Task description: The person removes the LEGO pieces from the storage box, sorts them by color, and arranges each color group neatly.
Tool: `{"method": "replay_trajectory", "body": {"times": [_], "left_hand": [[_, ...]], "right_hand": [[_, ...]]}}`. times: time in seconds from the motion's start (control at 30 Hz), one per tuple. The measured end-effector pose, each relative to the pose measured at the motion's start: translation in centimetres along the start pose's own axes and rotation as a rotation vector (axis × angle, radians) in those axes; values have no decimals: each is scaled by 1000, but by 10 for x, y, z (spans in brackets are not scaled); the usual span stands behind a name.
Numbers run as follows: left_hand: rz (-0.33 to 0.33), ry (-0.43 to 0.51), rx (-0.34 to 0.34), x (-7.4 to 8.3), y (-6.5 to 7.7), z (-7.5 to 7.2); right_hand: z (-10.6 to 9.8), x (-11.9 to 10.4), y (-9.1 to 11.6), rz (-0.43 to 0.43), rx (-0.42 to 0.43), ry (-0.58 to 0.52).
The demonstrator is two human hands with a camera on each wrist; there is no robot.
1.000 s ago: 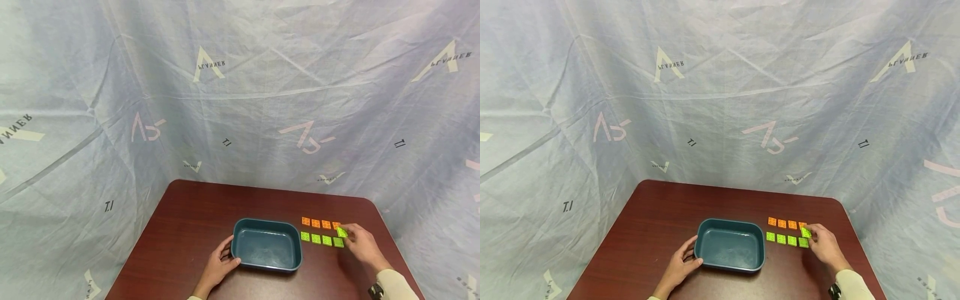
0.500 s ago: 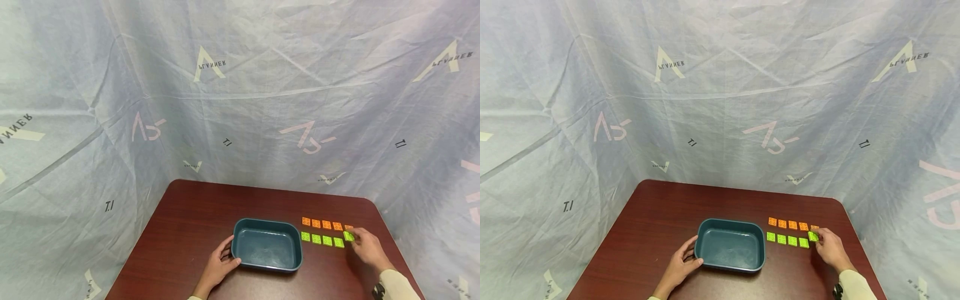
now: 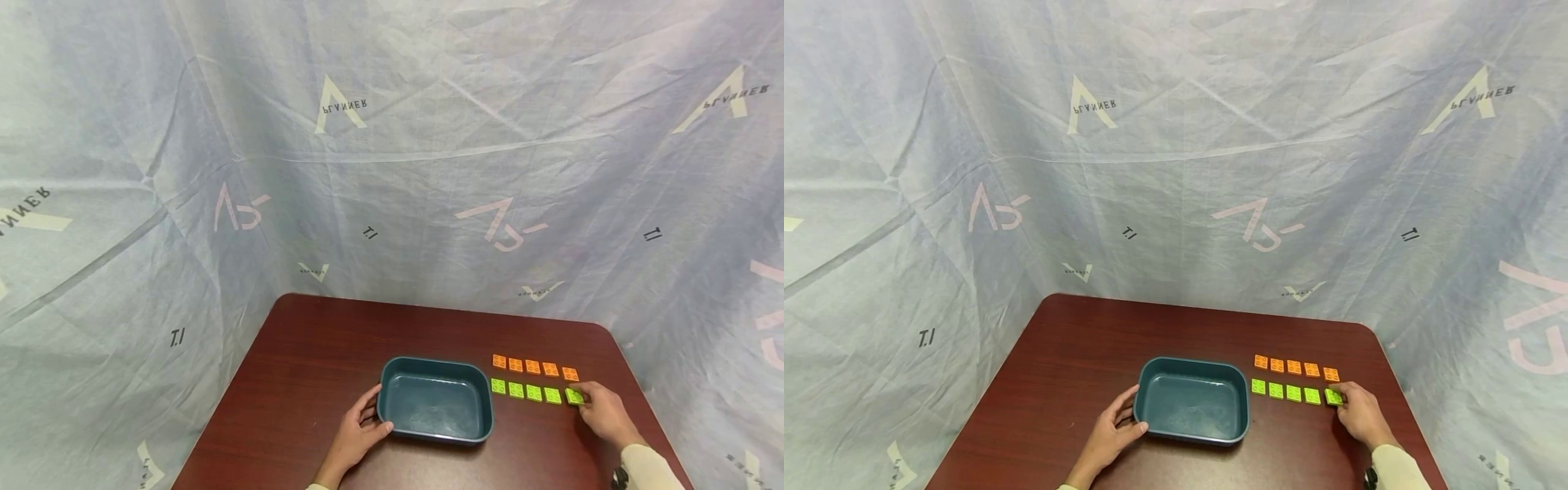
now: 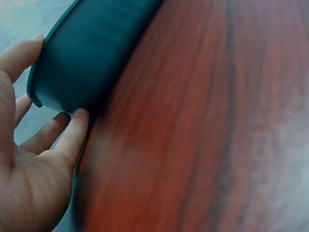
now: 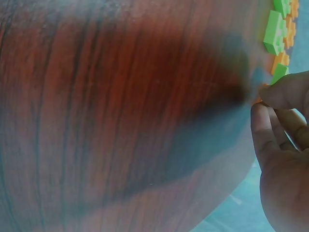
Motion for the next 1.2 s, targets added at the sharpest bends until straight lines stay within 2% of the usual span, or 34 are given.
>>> {"method": "replay_trajectory", "body": {"times": [0.3,0.53,0.73,1.03,1.2], "left_hand": [[-22,-11,-12,-2,1,1],[-3,-13,-11,-1,0,2],[34,-17,7,-1,-2,1],[12,-2,-10,-2,-2,1],[23,-21,-9,0,-3,0]], "right_hand": [[7,6,-1,61,-50,-8],[8,9,-1,111,-64,-24],[10,9,-3,110,-70,-30],[9,9,-1,94,-62,-46],[7,-3,2,83,-24,-29]]}}
Point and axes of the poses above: each hand's wrist, its own y-axis away from the middle knuckle, its own z-axis out of the palm, x = y × z, the point moved 6 cm from there along -y, towards the middle knuckle, and after that the axes turned 12 degrees about -y, right-handed, at the moved point
